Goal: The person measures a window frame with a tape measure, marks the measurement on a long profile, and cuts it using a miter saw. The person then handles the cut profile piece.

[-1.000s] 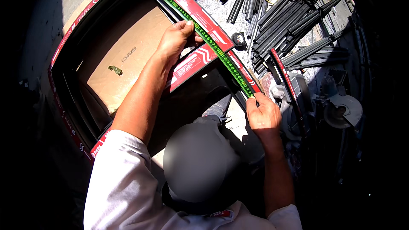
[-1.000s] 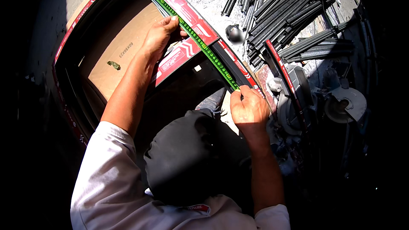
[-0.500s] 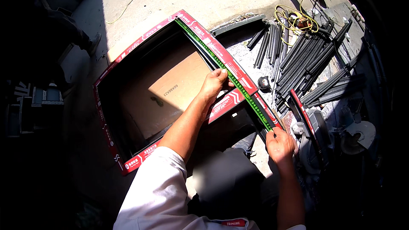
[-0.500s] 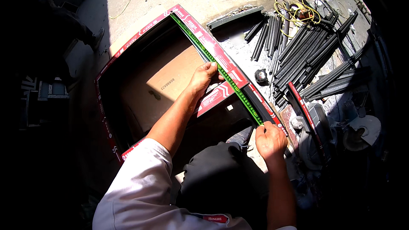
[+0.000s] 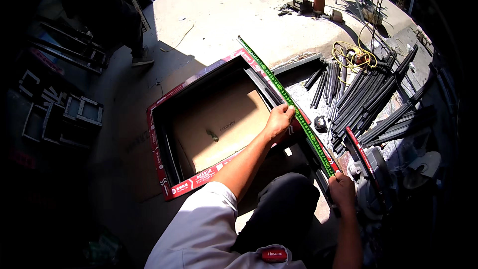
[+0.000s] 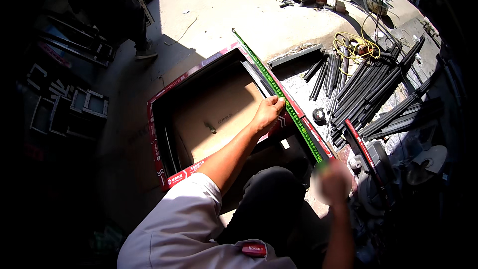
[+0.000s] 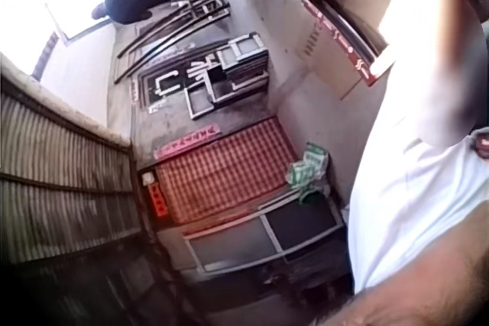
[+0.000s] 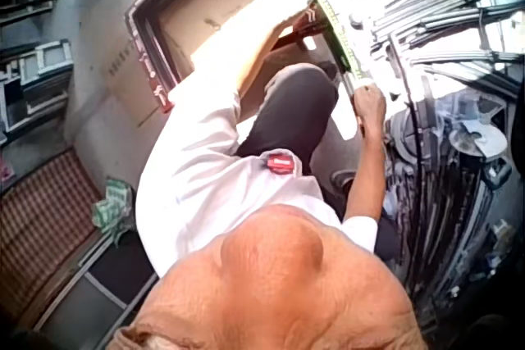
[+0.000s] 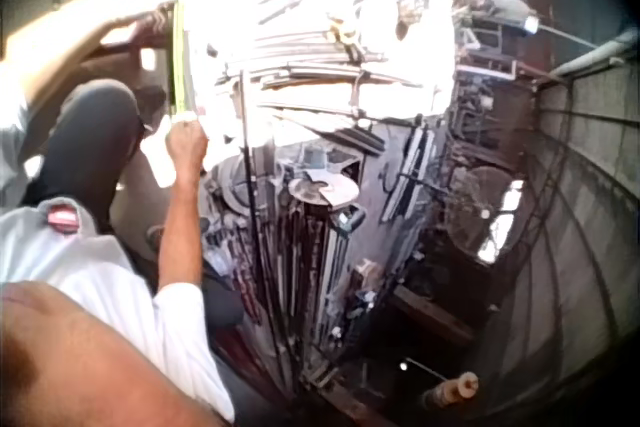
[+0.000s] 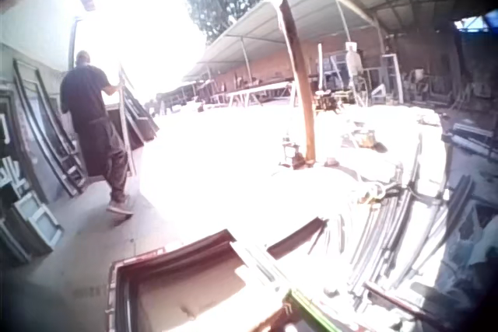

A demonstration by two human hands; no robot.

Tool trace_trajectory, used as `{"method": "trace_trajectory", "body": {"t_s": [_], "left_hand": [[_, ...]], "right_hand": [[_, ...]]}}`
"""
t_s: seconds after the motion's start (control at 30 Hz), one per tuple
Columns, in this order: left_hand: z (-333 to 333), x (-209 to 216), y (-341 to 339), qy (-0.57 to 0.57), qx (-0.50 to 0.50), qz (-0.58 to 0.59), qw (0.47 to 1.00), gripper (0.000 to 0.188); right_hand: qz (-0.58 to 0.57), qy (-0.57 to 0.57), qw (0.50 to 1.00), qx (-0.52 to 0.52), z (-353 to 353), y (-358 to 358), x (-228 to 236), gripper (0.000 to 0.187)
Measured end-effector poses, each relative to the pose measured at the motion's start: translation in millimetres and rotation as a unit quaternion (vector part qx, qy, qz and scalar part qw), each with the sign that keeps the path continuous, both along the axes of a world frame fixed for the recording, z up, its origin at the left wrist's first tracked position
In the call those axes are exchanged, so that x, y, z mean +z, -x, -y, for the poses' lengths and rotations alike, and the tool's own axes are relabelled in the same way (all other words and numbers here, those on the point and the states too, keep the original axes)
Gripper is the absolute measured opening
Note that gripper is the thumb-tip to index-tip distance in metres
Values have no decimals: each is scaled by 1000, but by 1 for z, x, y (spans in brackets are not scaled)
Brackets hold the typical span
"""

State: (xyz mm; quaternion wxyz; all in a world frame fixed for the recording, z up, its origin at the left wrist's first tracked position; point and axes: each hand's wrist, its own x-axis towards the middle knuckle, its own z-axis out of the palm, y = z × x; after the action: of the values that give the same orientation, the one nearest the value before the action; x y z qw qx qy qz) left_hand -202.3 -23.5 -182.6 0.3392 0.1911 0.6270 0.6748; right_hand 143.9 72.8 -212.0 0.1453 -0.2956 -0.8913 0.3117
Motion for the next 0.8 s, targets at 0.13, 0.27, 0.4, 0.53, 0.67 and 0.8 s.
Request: {"method": "trace_trajectory", "body": {"t_s": [0.13,0.27,0.4,0.53,0.67,0.8], "left_hand": [[-17,22,-26,-57,-74,27,995,26],[-40,53,-65,-82,-88,9,993,31],[-50,79,-89,-74,-147,4,986,29],[-63,97,-114,-76,-231,-1,970,29],[-61,126,-141,-50,-227,-26,972,29],[-65,150,-159,-42,-245,-68,966,32]], "right_hand": [[81,124,988,-40,-8,-30,29,17],[114,184,974,-65,-18,-79,65,21],[109,173,978,-46,-19,-108,98,28],[81,247,963,-66,-7,-146,137,39],[105,273,953,-79,4,-171,169,76],[65,266,960,-53,-2,-197,164,69]]}}
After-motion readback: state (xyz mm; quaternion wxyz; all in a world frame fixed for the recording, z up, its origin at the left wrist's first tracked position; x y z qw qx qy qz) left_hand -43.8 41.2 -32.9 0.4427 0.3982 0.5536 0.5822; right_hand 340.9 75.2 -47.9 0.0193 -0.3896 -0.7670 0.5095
